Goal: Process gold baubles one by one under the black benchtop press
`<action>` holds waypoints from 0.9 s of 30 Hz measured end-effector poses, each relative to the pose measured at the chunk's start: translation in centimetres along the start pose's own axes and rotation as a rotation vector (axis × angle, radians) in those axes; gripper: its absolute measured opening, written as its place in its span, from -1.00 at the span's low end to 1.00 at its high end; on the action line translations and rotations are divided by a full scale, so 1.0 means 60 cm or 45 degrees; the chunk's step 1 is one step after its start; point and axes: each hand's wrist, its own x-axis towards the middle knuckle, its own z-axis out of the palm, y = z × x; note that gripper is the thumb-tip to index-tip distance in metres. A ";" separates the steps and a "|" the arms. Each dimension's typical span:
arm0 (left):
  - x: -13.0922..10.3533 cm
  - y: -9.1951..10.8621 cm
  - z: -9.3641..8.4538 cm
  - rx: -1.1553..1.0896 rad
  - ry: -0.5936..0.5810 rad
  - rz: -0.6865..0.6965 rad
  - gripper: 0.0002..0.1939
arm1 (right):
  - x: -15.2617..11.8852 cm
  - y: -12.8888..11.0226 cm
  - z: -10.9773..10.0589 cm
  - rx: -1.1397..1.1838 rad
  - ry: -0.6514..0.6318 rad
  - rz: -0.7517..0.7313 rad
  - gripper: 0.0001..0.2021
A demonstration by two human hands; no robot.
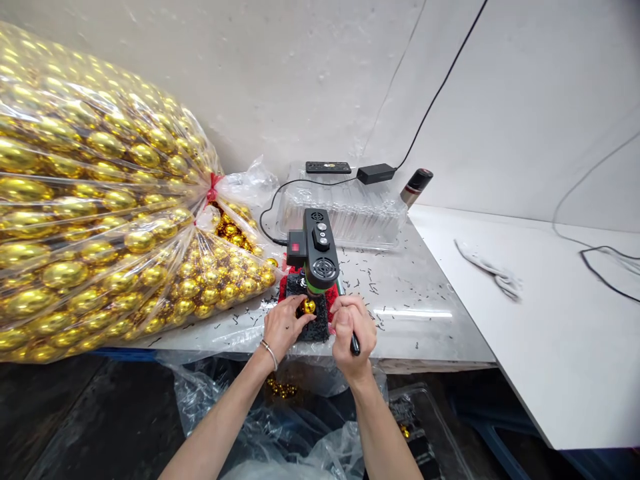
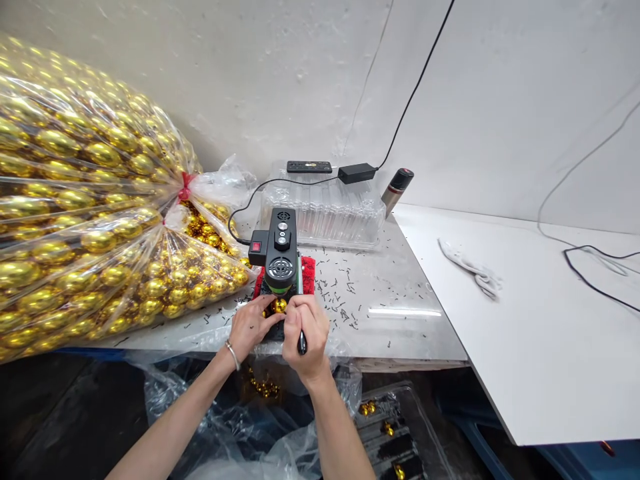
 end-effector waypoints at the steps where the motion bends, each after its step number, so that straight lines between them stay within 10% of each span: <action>1: 0.000 0.000 0.000 -0.003 -0.001 0.003 -0.60 | -0.006 0.003 0.002 0.009 0.006 -0.002 -0.74; 19: 0.000 -0.002 0.002 0.015 -0.028 -0.024 -0.59 | -0.084 0.081 0.044 -0.033 0.177 -0.122 -0.74; 27: 0.004 -0.005 0.005 -0.023 -0.005 -0.004 -0.60 | -0.049 0.051 0.028 -0.030 0.113 -0.153 -0.73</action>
